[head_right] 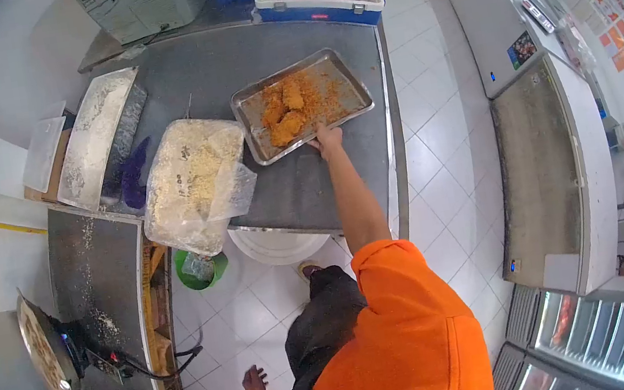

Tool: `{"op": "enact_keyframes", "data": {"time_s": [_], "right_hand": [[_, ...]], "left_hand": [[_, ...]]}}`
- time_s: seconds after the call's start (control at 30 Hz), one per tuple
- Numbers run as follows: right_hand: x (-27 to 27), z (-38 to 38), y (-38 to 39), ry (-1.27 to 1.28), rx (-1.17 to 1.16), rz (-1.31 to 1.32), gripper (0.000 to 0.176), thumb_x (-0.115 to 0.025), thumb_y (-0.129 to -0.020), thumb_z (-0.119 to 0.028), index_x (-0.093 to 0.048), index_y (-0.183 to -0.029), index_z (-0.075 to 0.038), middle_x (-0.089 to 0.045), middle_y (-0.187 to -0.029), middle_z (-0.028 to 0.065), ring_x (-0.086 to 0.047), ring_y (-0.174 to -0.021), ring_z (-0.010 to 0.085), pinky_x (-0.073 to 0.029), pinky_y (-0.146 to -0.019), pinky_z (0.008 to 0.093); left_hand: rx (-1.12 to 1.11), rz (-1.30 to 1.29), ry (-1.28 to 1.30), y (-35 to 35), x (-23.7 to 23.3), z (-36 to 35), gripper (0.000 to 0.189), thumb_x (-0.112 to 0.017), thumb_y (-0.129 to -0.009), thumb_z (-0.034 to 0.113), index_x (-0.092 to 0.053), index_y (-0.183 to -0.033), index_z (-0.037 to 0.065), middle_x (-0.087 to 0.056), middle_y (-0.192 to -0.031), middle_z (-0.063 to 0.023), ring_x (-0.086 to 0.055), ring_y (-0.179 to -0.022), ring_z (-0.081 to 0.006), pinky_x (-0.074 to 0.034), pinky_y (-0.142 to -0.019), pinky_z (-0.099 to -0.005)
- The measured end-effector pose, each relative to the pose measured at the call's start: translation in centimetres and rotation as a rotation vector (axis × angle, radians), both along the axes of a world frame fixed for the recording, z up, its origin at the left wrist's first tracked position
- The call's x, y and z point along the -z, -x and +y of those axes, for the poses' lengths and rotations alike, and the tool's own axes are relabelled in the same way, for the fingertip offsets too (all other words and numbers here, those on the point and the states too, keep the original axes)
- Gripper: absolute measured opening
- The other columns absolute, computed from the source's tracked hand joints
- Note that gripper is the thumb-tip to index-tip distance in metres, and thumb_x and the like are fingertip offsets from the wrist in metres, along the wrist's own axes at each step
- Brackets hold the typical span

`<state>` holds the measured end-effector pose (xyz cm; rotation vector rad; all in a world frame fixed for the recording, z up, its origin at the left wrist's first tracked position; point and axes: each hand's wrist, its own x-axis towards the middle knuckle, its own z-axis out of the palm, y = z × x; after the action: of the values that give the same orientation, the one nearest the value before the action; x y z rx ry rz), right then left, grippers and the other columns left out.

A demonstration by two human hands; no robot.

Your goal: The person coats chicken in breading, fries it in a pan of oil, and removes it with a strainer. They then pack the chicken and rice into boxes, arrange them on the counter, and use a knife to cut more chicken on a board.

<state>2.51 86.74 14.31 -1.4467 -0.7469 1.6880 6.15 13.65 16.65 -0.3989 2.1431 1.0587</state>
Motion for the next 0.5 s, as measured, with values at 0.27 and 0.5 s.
{"op": "enact_keyframes", "data": {"time_s": [0.27, 0.5], "right_hand": [[-0.2, 2.0, -12.1, -0.126, -0.147, 0.014, 0.029, -0.056, -0.089, -0.016, -0.054, -0.101, 0.01, -0.063, -0.09, 0.0157, -0.067, -0.075, 0.0252, -0.061, -0.061, 0.0387], [-3.8, 6.8, -28.3, -0.152, -0.254, -0.013, 0.028, -0.054, -0.091, -0.021, -0.057, -0.094, 0.007, -0.064, -0.082, 0.0125, -0.065, -0.065, 0.022, -0.058, -0.054, 0.0357]], "left_hand": [[0.327, 0.298, -0.108, -2.9, 1.8, 16.6, 0.025, -0.054, -0.094, 0.021, -0.065, -0.099, 0.0, -0.065, -0.08, -0.0064, -0.061, -0.069, -0.0131, -0.048, -0.06, -0.0262], [0.174, 0.109, 0.047, -18.3, 7.9, 16.7, 0.033, -0.054, -0.091, 0.03, -0.066, -0.093, -0.001, -0.068, -0.079, -0.0085, -0.062, -0.068, -0.0161, -0.05, -0.063, -0.0322]]}}
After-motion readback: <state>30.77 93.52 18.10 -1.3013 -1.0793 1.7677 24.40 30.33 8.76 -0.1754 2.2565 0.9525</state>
